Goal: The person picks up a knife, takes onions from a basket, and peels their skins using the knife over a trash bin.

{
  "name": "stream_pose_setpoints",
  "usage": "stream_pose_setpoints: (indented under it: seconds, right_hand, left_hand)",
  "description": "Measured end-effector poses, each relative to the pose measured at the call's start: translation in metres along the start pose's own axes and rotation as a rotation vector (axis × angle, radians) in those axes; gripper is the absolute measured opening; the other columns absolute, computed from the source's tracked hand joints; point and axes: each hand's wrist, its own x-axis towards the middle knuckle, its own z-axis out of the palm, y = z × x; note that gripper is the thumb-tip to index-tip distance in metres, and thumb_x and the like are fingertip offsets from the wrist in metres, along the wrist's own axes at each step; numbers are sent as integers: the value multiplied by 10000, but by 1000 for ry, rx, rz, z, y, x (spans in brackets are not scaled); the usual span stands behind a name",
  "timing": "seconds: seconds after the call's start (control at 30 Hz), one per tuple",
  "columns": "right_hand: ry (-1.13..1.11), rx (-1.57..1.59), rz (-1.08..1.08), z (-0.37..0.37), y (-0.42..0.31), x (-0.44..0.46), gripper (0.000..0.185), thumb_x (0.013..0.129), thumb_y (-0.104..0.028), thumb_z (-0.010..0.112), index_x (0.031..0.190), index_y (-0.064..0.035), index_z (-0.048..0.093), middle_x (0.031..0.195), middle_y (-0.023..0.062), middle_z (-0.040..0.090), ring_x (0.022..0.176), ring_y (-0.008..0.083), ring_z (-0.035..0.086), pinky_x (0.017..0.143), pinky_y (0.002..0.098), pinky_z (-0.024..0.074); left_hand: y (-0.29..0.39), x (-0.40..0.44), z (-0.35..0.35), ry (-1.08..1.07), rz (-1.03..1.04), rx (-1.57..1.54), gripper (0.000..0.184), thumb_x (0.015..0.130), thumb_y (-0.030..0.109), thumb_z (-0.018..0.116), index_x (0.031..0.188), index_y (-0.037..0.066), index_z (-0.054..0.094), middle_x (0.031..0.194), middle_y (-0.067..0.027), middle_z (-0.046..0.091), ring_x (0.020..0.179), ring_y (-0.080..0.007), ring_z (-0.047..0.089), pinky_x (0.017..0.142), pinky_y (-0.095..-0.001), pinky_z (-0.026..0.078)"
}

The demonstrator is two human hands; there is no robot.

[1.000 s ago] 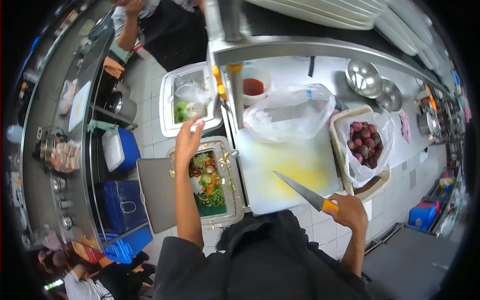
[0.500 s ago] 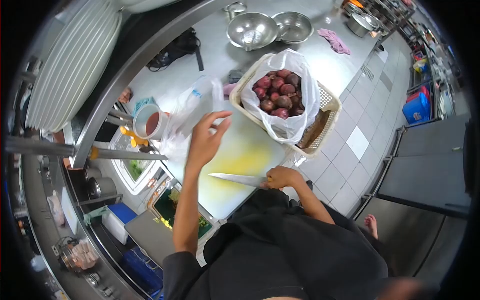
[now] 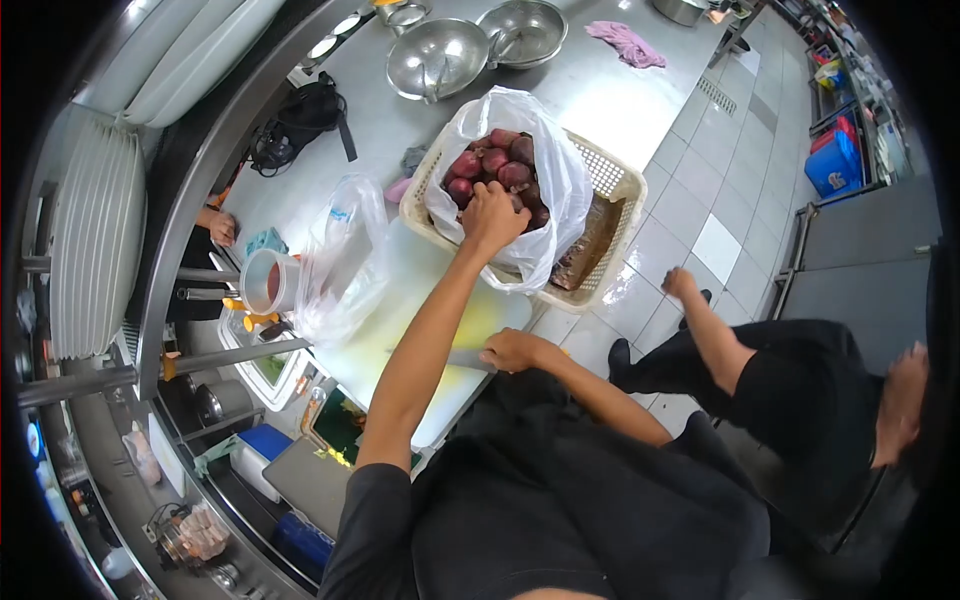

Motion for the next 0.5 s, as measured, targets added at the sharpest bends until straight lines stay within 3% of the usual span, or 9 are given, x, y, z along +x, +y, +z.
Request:
stream_pose_setpoints:
  seconds: [0.03, 0.07, 0.17, 0.23, 0.3, 0.33, 0.37, 0.4, 0.5]
  right_hand:
    - [37, 70, -14, 2, 5, 2, 451, 988, -388, 503, 833, 14, 638, 680, 152, 663, 614, 261, 668, 636, 399, 523]
    - [32, 67, -18, 1, 8, 1, 451, 988, -388, 503, 833, 14, 638, 680, 152, 663, 614, 261, 668, 636, 399, 523]
    - [127, 188, 49, -16, -11, -14, 590, 956, -525, 522, 870, 43, 658, 678, 192, 658, 619, 343, 652, 701, 441, 523]
    - [160, 381, 113, -20, -16, -22, 692, 908, -636, 551, 978, 46, 646, 672, 169, 648, 616, 316, 649, 664, 430, 522]
    - [167, 394, 138, -23, -21, -27, 703, 887, -639, 580, 1021, 48, 640, 659, 159, 640, 622, 306, 651, 644, 423, 518]
    - [187, 407, 161, -22, -23, -29, 721, 866, -642, 610, 1064, 51, 635, 646, 149, 633, 628, 296, 652, 624, 416, 514]
    - [175, 401, 163, -19, -26, -29, 721, 866, -642, 610, 1064, 51, 635, 646, 149, 633, 628, 296, 652, 624, 416, 514]
    - [291, 329, 104, -17, -31, -26, 734, 838, -655, 634, 1029, 53, 642, 651, 150, 639, 634, 295, 655, 613, 412, 511]
    - [408, 287, 51, -15, -63, -23, 753, 785, -675, 680, 959, 58, 650, 660, 155, 646, 639, 297, 658, 607, 406, 506]
  left_hand:
    - [-1, -1, 0, 1, -3, -5, 621, 746, 433, 768, 1186, 41, 571, 1187, -224, 548, 1044, -426, 619, 893, -503, 500]
    - [-2, -1, -1, 7, -6, -11, 608, 748, 403, 767, 1185, 31, 569, 1192, -229, 542, 1037, -421, 624, 887, -501, 502]
    - [-8, -13, -14, 174, 76, -226, 570, 717, 344, 789, 1089, -23, 560, 1103, -212, 568, 986, -365, 645, 830, -445, 531]
    - [-26, -26, -43, 117, 136, -608, 509, 769, 268, 781, 1139, 10, 543, 1044, -152, 612, 923, -255, 644, 806, -366, 520]
    - [-54, -66, -64, 248, -13, -965, 452, 841, 197, 743, 1195, 48, 504, 986, -76, 645, 875, -157, 621, 721, -275, 484]
    - [-52, -104, -103, 185, -85, -1043, 411, 906, 183, 686, 1233, 66, 466, 945, -30, 641, 823, -119, 597, 647, -242, 436]
    - [-60, -137, -115, 296, -149, -1182, 409, 928, 205, 655, 1258, 70, 454, 928, -34, 626, 780, -86, 573, 598, -211, 392]
    - [-52, -170, -132, 483, -369, -1200, 347, 969, 243, 597, 1246, 67, 484, 902, -45, 614, 675, -75, 517, 563, -205, 370]
    - [-116, -256, -130, 486, -226, -1533, 393, 1019, 380, 472, 1215, 49, 552, 910, -64, 613, 571, -78, 404, 502, -209, 312]
